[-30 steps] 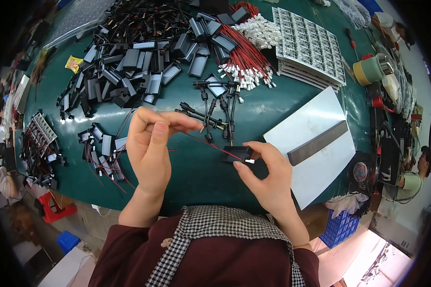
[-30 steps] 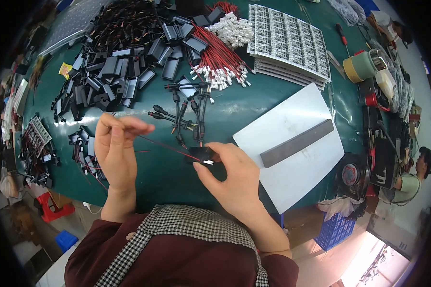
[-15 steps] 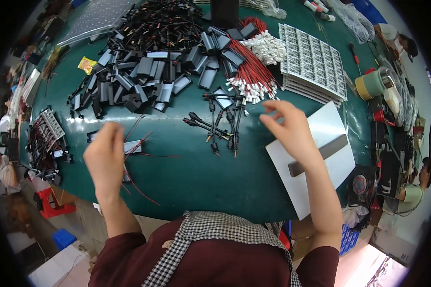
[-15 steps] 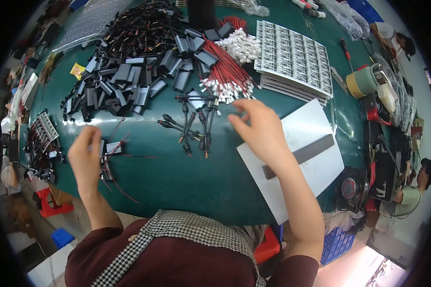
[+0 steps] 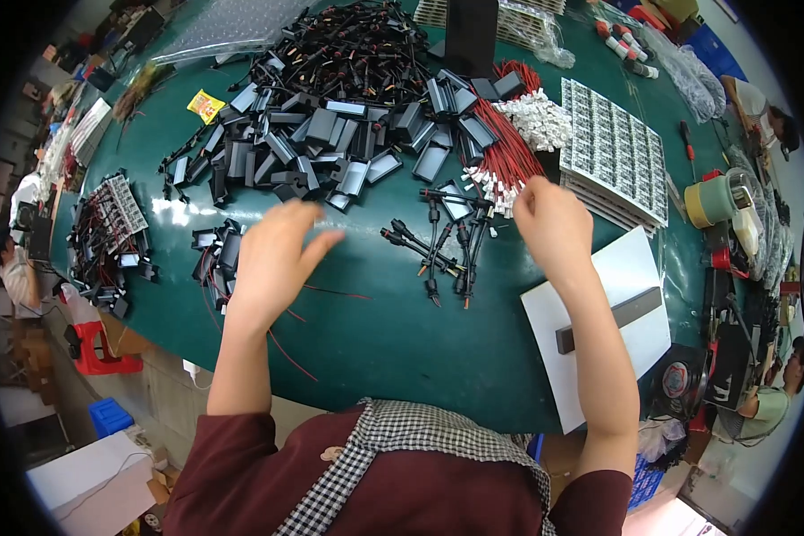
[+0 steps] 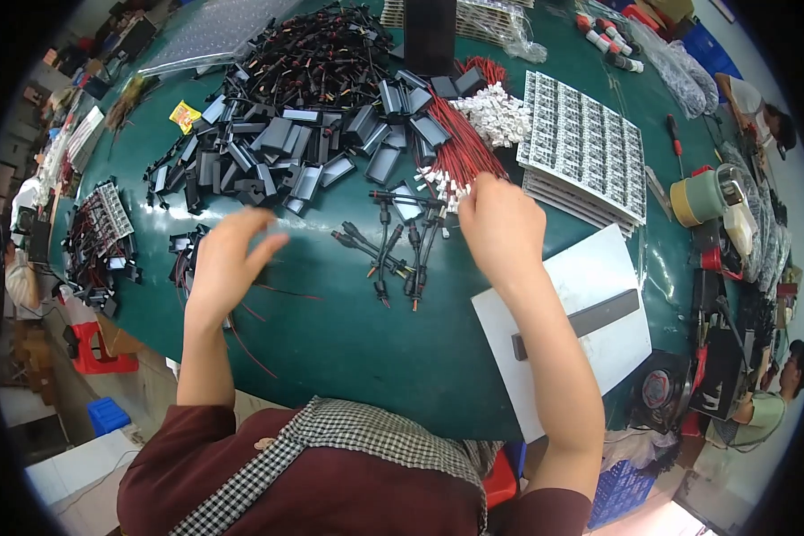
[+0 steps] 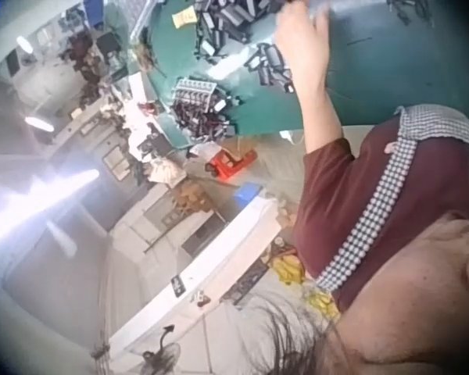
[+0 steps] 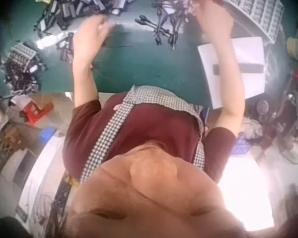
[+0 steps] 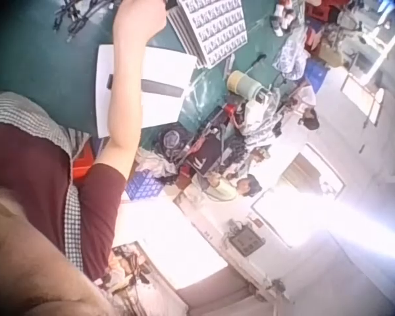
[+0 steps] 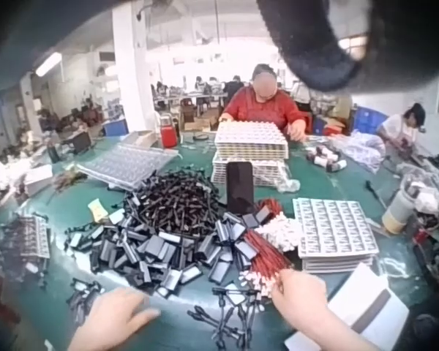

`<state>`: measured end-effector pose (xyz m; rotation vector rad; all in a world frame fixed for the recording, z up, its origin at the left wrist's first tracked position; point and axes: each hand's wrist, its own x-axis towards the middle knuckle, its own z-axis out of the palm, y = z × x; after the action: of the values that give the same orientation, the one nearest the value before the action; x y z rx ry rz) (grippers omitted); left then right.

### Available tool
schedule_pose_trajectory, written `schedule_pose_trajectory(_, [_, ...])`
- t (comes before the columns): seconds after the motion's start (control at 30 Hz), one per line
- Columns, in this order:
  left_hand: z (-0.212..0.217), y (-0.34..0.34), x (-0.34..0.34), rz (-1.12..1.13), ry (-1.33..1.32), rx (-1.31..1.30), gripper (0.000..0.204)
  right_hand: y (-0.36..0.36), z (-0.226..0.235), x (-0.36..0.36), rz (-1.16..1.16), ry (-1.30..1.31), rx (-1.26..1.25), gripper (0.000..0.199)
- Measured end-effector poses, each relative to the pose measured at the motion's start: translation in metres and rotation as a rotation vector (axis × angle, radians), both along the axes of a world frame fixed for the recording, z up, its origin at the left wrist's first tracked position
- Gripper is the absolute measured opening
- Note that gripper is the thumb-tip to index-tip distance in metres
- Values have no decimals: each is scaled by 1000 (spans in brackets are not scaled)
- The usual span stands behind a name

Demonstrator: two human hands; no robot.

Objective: The person assembles small electronic modules by manually inserting wires into plastic housings at a factory workbench.

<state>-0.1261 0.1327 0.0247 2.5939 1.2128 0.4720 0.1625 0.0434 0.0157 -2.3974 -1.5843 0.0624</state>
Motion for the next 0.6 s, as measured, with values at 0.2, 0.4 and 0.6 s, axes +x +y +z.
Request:
schedule_pose_trajectory(0.2, [-36, 46, 28, 87, 28, 222, 24, -98, 37, -68, 99, 225, -98, 13])
schedule_pose_trajectory(0.4, [-15, 34, 44, -66, -316, 139, 17, -156, -1, -84, 149, 152, -280, 11])
schedule_pose_trajectory(0.6, [-9, -12, 46, -260, -698, -410, 20, -108, -18, -95, 234, 130, -9, 22])
